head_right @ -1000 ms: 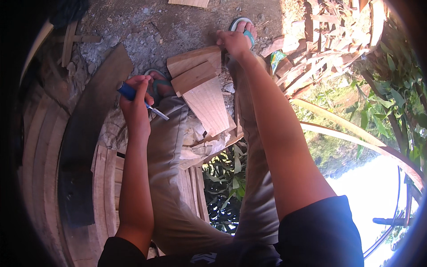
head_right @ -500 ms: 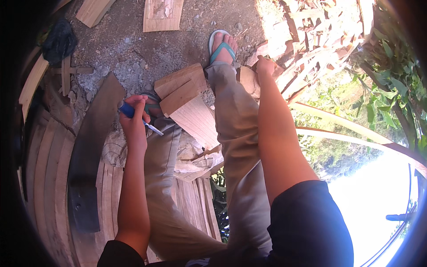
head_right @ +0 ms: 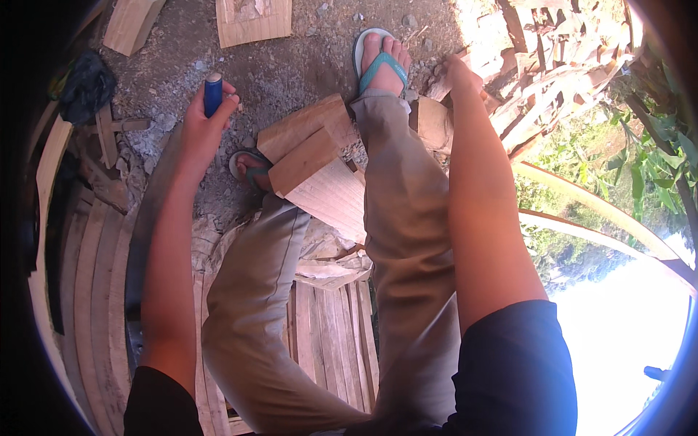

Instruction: The person carves a piece of wood using a chisel and a wooden mallet, striking the chisel into the wood repeatedly to shape it while sitting on the ground.

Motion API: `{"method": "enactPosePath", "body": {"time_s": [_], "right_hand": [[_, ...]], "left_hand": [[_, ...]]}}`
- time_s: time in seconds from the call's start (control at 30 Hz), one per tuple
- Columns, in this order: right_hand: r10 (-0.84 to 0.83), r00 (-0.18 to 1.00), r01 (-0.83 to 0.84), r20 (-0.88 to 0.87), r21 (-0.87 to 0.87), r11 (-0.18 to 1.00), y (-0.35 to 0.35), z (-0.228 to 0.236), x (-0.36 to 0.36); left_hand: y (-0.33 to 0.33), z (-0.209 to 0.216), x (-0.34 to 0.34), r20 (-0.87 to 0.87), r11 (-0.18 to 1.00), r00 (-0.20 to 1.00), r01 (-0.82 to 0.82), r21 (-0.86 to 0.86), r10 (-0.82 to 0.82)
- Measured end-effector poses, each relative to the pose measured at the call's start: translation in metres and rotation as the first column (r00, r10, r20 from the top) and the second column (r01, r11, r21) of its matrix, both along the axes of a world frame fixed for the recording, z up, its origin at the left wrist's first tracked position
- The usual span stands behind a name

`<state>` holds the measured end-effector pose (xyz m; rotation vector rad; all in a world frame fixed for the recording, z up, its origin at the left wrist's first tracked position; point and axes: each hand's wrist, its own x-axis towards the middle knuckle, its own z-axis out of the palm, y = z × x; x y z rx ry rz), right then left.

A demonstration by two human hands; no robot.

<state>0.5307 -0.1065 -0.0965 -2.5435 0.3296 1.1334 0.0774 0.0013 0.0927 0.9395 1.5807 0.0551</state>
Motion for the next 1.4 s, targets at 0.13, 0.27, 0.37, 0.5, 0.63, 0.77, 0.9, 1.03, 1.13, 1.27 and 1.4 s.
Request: {"method": "enactPosePath", "body": {"time_s": [0.13, 0.27, 0.37, 0.5, 0.63, 0.77, 0.9, 1.03, 1.13, 1.27, 1.4], "right_hand": [[0.152, 0.986, -0.156, -0.068, -0.043, 0.987, 0.009, 0.010, -0.009], [0.245, 0.955, -0.222, -0.165, 0.148, 0.964, 0.020, 0.034, -0.010], [0.253, 0.895, -0.099, -0.369, 0.387, 0.917, 0.030, 0.060, 0.004], [0.325, 0.803, -0.052, -0.500, 0.484, 0.874, 0.056, 0.088, 0.017], [0.421, 0.654, -0.050, -0.629, 0.519, 0.854, 0.082, 0.099, -0.034], [0.824, 0.376, -0.509, -0.424, 0.648, 0.566, 0.112, 0.125, -0.111], [0.915, 0.206, -0.724, -0.346, 0.575, 0.380, 0.120, 0.129, -0.148], [0.858, 0.332, -0.685, -0.392, 0.524, 0.505, 0.096, 0.095, -0.168], [0.827, 0.382, -0.656, -0.413, 0.508, 0.558, 0.083, 0.080, -0.175], [0.861, 0.382, -0.727, -0.335, 0.467, 0.504, 0.076, 0.087, -0.177], [0.803, 0.494, -0.637, -0.334, 0.490, 0.595, 0.076, 0.106, -0.154]], "left_hand": [[0.020, -0.054, -0.027, -0.217, 0.859, 0.917, 0.393, 0.328, -0.336], [0.011, -0.066, -0.048, -0.425, 0.738, 0.857, 0.484, 0.471, -0.291], [-0.016, -0.042, -0.019, -0.208, 0.965, 0.977, 0.098, 0.242, -0.047], [-0.057, -0.023, 0.029, 0.148, 0.989, 0.989, 0.048, -0.140, -0.027], [-0.105, -0.023, 0.051, 0.262, 0.930, 0.906, 0.361, -0.073, -0.332], [-0.130, -0.036, 0.044, 0.234, 0.889, 0.863, 0.458, 0.010, -0.447], [-0.132, -0.036, 0.031, 0.377, 0.899, 0.840, 0.436, -0.043, -0.390], [-0.126, -0.028, 0.033, 0.361, 0.843, 0.786, 0.539, -0.003, -0.501], [-0.127, -0.015, 0.044, 0.287, 0.789, 0.754, 0.614, 0.009, -0.590], [-0.127, -0.007, 0.046, 0.247, 0.716, 0.688, 0.697, 0.037, -0.682], [-0.127, -0.007, 0.037, 0.316, 0.728, 0.679, 0.684, 0.056, -0.662]]}}
